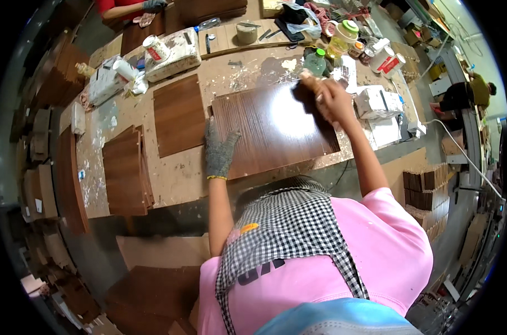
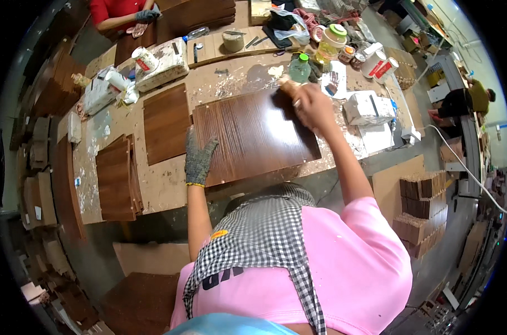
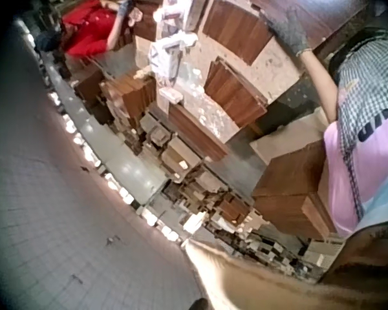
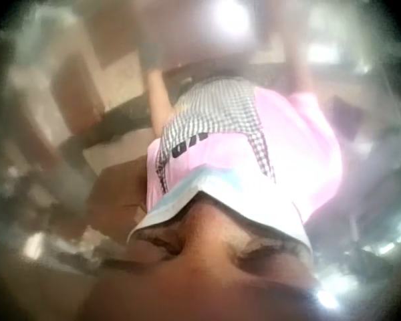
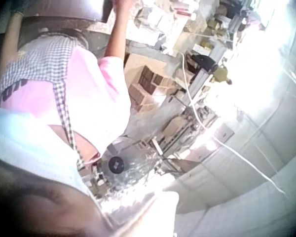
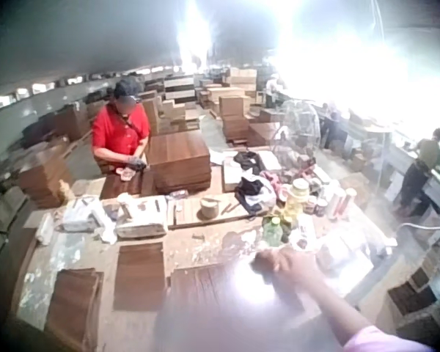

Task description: The person cleans and stacks wooden furniture panels by hand. They use a cloth to wipe down the surface and edges of individual dark wood-grain boards at a workbench before placing them onto a growing stack of similar panels.

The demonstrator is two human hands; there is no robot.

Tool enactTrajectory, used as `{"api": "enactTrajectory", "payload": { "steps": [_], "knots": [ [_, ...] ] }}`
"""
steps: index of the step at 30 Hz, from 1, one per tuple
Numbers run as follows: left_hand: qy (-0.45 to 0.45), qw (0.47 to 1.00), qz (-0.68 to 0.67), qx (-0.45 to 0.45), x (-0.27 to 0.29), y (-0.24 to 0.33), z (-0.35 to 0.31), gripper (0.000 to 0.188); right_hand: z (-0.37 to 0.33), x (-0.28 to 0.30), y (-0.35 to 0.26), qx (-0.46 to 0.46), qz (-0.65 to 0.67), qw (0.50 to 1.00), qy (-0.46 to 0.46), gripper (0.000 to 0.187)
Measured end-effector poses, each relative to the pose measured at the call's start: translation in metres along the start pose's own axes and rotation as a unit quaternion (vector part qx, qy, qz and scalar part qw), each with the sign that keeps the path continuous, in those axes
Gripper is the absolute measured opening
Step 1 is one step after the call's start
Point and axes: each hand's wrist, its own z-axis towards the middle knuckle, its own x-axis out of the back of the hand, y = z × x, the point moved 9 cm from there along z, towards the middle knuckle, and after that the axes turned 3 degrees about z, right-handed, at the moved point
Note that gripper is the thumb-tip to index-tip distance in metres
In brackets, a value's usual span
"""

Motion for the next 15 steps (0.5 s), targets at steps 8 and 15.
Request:
{"api": "enactTrajectory", "payload": {
  "steps": [8, 15],
  "knots": [
    [0.002, 1.0, -0.028, -0.012, 0.016, 0.006, -0.074, 0.059, -0.103, -0.09, -0.139, 0.325, -0.045, 0.915, -0.234, 0.033],
    [0.056, 0.993, -0.098, -0.045, 0.002, -0.002, -0.081, 0.051, -0.064, -0.147, -0.146, 0.145, -0.176, 0.906, -0.356, 0.032]
  ]
}}
